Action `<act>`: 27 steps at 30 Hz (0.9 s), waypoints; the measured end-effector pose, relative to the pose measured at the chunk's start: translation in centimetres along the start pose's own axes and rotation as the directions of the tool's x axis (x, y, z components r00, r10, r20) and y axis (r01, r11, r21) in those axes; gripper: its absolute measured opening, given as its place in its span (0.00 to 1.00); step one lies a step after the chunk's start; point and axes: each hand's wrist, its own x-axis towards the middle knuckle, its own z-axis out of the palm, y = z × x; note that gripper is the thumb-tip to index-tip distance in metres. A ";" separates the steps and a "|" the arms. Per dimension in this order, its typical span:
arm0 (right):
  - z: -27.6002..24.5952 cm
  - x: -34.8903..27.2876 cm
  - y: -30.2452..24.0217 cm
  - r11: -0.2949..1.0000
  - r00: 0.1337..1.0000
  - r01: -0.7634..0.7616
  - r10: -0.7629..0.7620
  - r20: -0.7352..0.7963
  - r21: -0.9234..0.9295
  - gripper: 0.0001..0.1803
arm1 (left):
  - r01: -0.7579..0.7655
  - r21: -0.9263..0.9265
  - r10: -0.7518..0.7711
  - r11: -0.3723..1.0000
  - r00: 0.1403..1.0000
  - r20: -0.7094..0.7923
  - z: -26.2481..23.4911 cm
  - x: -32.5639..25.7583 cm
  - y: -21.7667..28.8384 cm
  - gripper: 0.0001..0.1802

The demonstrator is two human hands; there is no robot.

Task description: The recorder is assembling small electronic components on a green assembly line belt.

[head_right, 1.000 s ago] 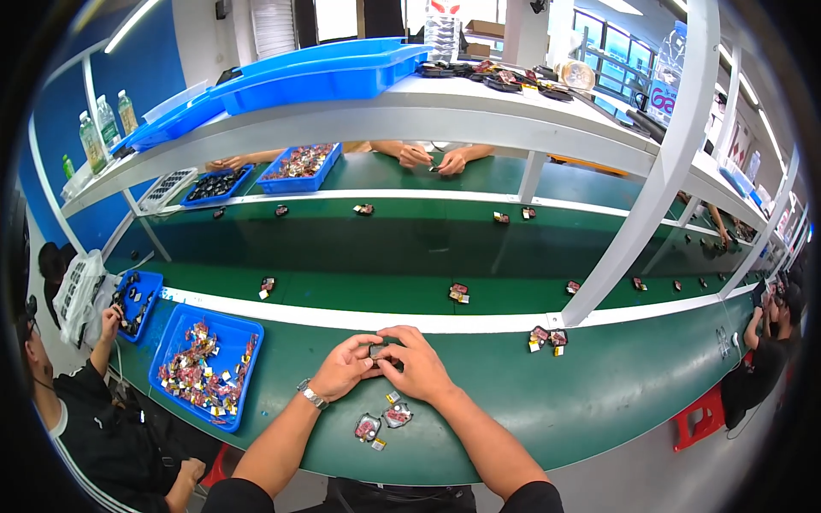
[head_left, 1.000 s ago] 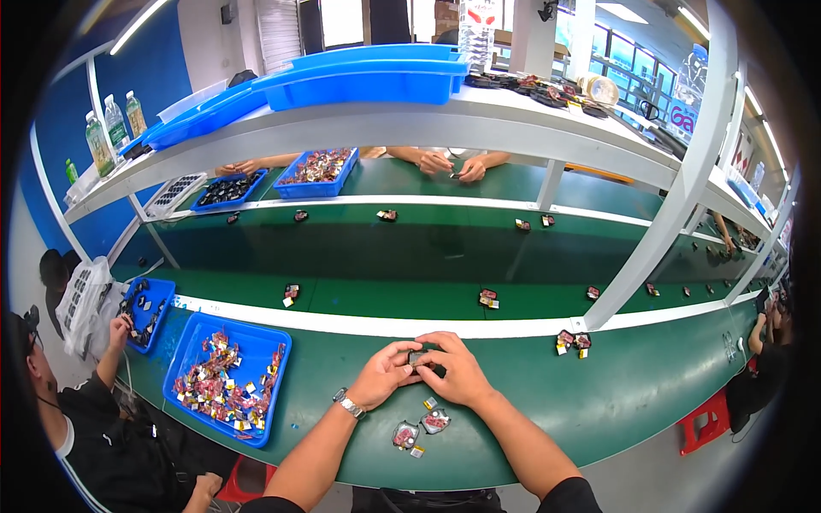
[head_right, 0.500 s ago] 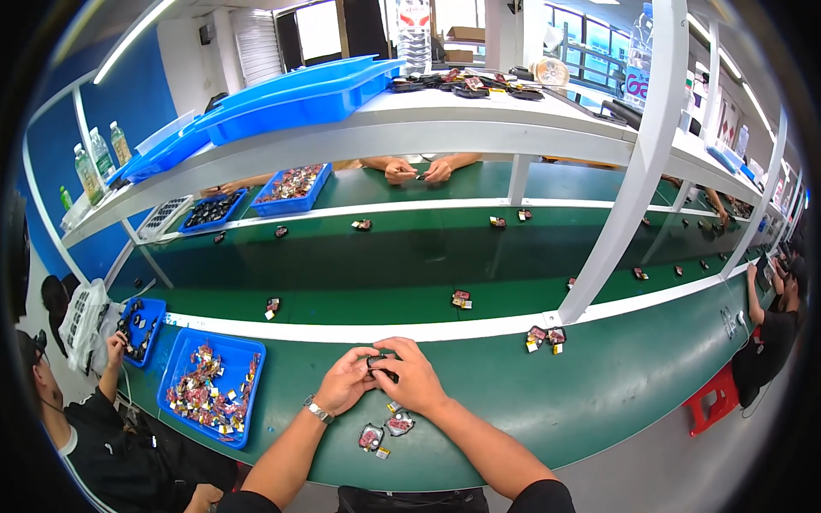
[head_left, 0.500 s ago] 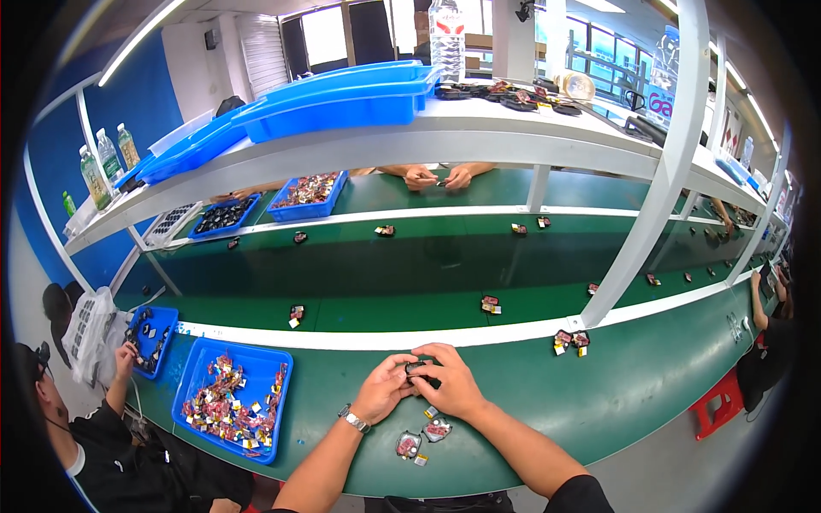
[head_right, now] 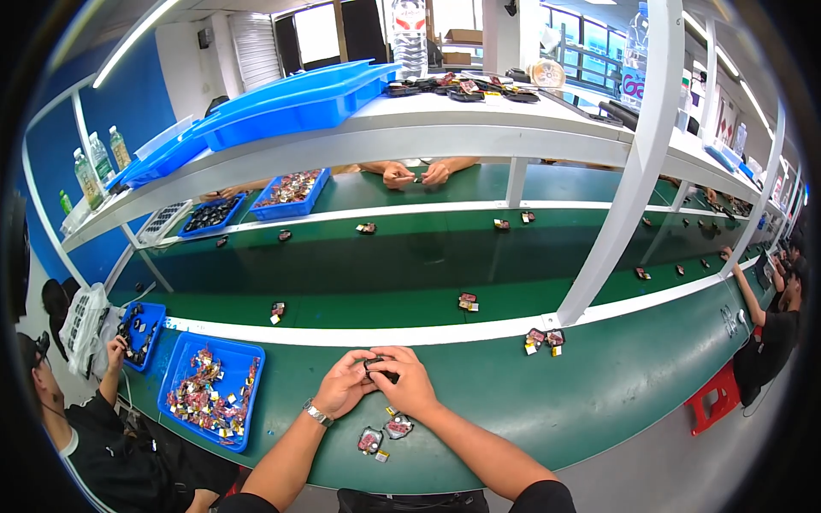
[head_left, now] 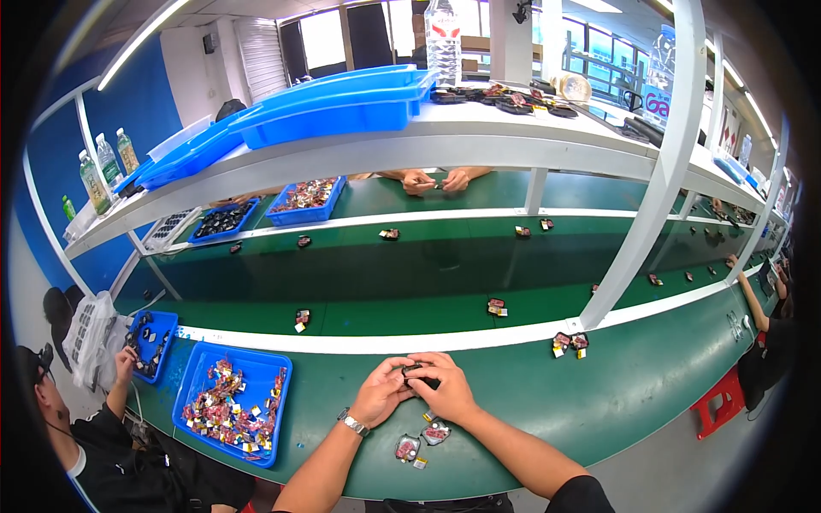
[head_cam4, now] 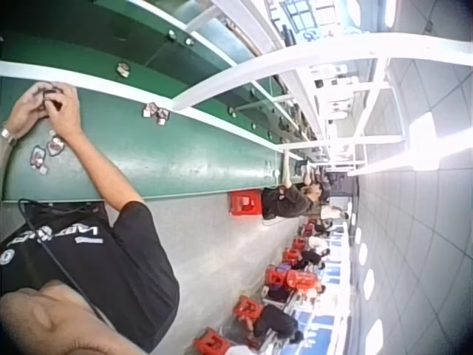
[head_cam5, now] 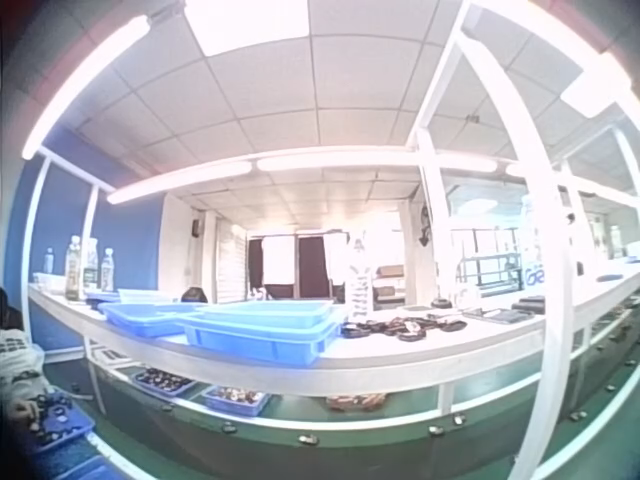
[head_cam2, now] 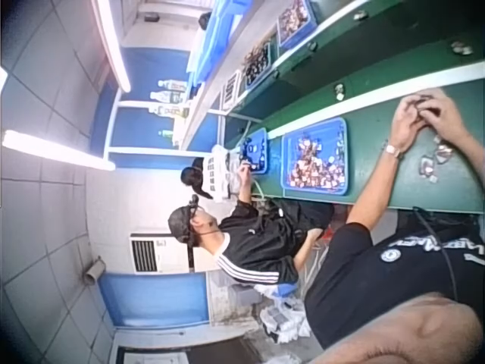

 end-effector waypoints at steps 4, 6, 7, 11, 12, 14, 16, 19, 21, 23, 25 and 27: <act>0.3 -0.1 0.3 0.984 0.991 -0.131 0.128 0.030 0.118 0.09 | 0.007 -0.018 -0.007 1.000 1.000 -0.020 0.0 0.0 -0.1 0.16; 0.4 -0.2 0.1 0.982 0.990 -0.141 0.137 0.038 0.125 0.09 | 0.016 -0.002 -0.016 1.000 0.999 -0.041 0.1 0.0 0.0 0.15; 0.3 -0.2 0.0 0.980 0.988 -0.152 0.148 0.043 0.130 0.09 | 0.017 -0.003 -0.017 1.000 0.999 -0.041 0.2 0.0 0.0 0.15; 0.1 -0.1 -0.5 0.994 0.994 -0.101 0.100 0.045 0.030 0.10 | 0.014 -0.007 -0.014 1.000 0.999 -0.039 0.2 -0.1 0.1 0.15; 0.1 -0.2 -0.1 0.992 0.994 -0.106 0.103 0.043 0.066 0.10 | 0.017 -0.016 -0.018 1.000 1.000 -0.025 0.1 -0.1 0.1 0.15; 0.2 -0.2 -0.1 0.988 0.993 -0.116 0.113 0.036 0.103 0.09 | 0.008 -0.025 -0.009 1.000 1.000 -0.014 0.0 -0.1 0.0 0.15; 0.2 0.1 -0.1 0.989 0.998 -0.065 0.060 0.035 0.132 0.11 | -0.001 -0.033 0.001 0.999 1.000 -0.003 -0.1 -0.1 0.0 0.15; 0.1 0.0 0.2 0.981 0.996 -0.083 0.077 0.039 0.174 0.11 | 0.004 -0.041 -0.003 0.999 1.000 0.004 -0.2 0.0 -0.1 0.15; 0.0 0.1 0.2 0.980 0.996 -0.082 0.076 0.042 0.181 0.10 | 0.013 -0.064 -0.013 0.998 1.000 -0.005 -0.3 0.0 -0.3 0.16; -0.1 0.2 -0.3 0.978 0.996 -0.088 0.080 0.050 0.188 0.10 | -0.016 -0.060 0.015 0.998 1.000 -0.007 -0.3 -0.2 -0.3 0.16; -0.2 0.4 -1.1 0.995 0.999 0.023 -0.027 0.044 0.098 0.10 | -0.047 -0.055 0.046 0.997 0.999 -0.007 -0.1 -0.2 -0.1 0.16; -0.4 0.2 -1.0 0.998 0.999 0.052 -0.052 0.007 0.026 0.10 | -0.043 -0.058 0.043 0.997 0.999 0.004 0.2 0.0 0.0 0.17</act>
